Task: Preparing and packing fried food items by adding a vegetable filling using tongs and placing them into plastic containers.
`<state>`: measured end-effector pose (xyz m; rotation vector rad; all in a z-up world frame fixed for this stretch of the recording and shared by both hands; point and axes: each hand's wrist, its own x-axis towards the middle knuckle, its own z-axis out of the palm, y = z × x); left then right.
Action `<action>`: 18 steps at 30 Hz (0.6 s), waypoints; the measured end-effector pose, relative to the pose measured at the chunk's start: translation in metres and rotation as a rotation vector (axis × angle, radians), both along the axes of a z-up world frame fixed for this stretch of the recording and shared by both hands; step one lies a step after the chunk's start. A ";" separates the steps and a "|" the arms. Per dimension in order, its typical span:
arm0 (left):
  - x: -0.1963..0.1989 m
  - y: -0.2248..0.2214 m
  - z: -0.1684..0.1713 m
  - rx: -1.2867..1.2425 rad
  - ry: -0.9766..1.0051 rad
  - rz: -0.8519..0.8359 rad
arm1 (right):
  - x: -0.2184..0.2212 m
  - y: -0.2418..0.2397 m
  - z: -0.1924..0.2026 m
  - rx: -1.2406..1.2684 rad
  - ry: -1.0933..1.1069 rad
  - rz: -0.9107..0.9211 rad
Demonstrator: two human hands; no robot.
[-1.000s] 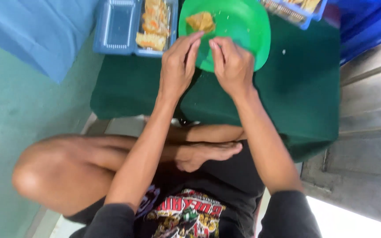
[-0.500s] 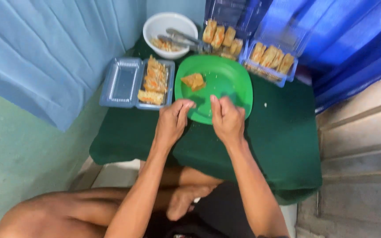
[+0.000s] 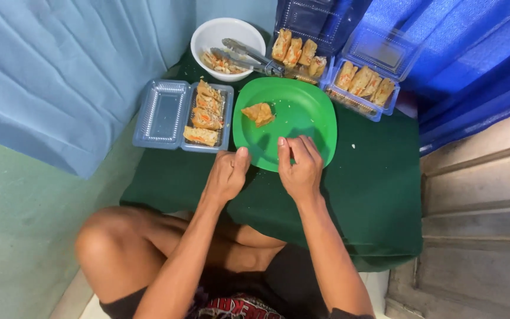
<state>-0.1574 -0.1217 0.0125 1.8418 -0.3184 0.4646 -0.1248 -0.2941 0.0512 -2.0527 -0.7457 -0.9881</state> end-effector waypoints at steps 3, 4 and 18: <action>-0.002 0.002 0.006 0.023 0.006 -0.041 | -0.006 0.003 0.000 0.057 0.064 -0.009; -0.002 0.001 0.011 0.025 0.007 -0.039 | -0.005 0.001 -0.001 0.058 0.065 -0.007; -0.003 -0.003 0.028 -0.026 0.069 -0.018 | 0.000 -0.007 -0.001 -0.279 0.265 -0.011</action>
